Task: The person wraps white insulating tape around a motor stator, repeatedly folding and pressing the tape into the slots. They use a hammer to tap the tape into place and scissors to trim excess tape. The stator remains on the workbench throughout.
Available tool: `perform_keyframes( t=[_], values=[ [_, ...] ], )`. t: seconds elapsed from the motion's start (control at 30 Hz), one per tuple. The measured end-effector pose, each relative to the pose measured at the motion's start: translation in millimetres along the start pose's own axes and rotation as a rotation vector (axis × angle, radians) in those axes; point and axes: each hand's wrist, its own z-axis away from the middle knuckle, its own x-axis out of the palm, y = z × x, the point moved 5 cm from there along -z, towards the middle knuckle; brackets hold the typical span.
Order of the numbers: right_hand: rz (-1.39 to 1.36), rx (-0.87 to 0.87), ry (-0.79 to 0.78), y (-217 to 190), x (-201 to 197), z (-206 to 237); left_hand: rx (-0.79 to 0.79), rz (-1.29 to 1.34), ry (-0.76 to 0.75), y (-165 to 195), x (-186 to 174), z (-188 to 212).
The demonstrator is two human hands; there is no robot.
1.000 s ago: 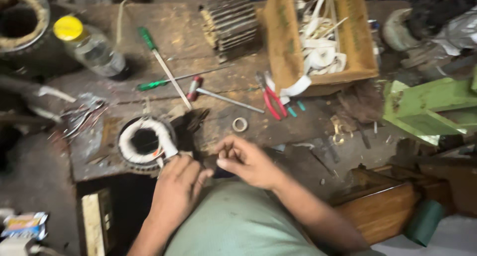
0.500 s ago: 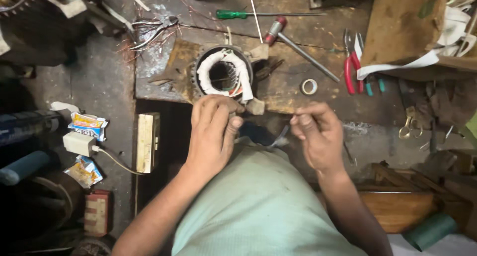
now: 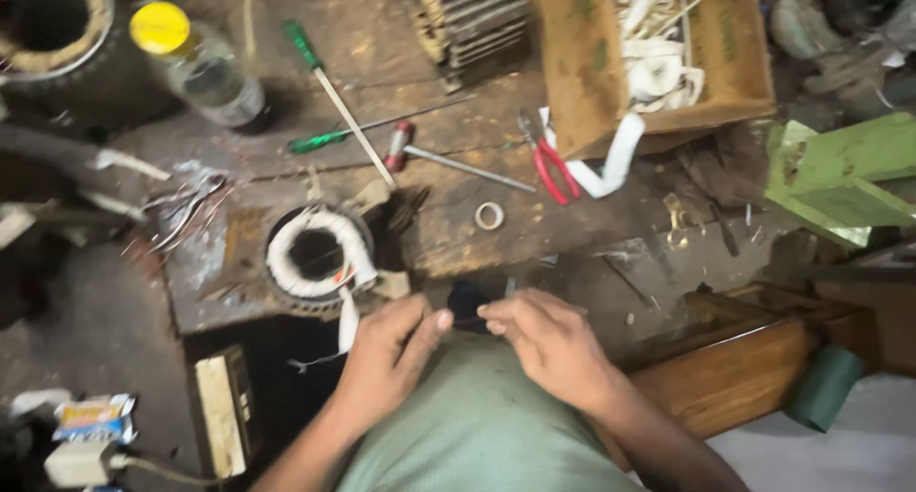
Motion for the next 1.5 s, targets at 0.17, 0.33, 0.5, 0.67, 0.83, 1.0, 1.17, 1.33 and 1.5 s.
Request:
perform_keyframes(
  t=[0.17, 0.33, 0.5, 0.67, 0.83, 1.0, 1.17, 1.33, 1.5],
  values=[
    [0.193, -0.106, -0.031, 25, -47, -5, -0.071, 0.095, -0.157, 6, 25, -14],
    [0.338, -0.092, 0.218, 86, -146, -43, -0.191, 0.044, 0.132, 8, 18, -24],
    [0.546, -0.084, 0.321, 153, -212, -115, -0.318, 0.046, 0.314, 7, 32, -22],
    [0.616, -0.267, 0.03, 210, -172, -190, -0.464, 0.004, 0.396, 1, 58, -9],
    [0.843, -0.157, -0.084, 229, -183, -229, -0.341, 0.023, 0.527, 5, 68, -4],
    [-0.144, 0.45, 0.071, 217, -278, -230, -0.26, 0.113, 0.586, 25, 70, -19],
    [0.545, -0.449, -0.19, 164, -234, -229, -0.084, -0.272, 0.343, 54, 90, -92],
    [0.852, -0.044, -0.323, 205, -165, -238, 0.208, -0.432, 0.248, 58, 148, -195],
    [0.313, 0.001, -0.116, 196, -218, -231, -0.112, -0.197, 0.223, 24, 155, -210]
  ],
)
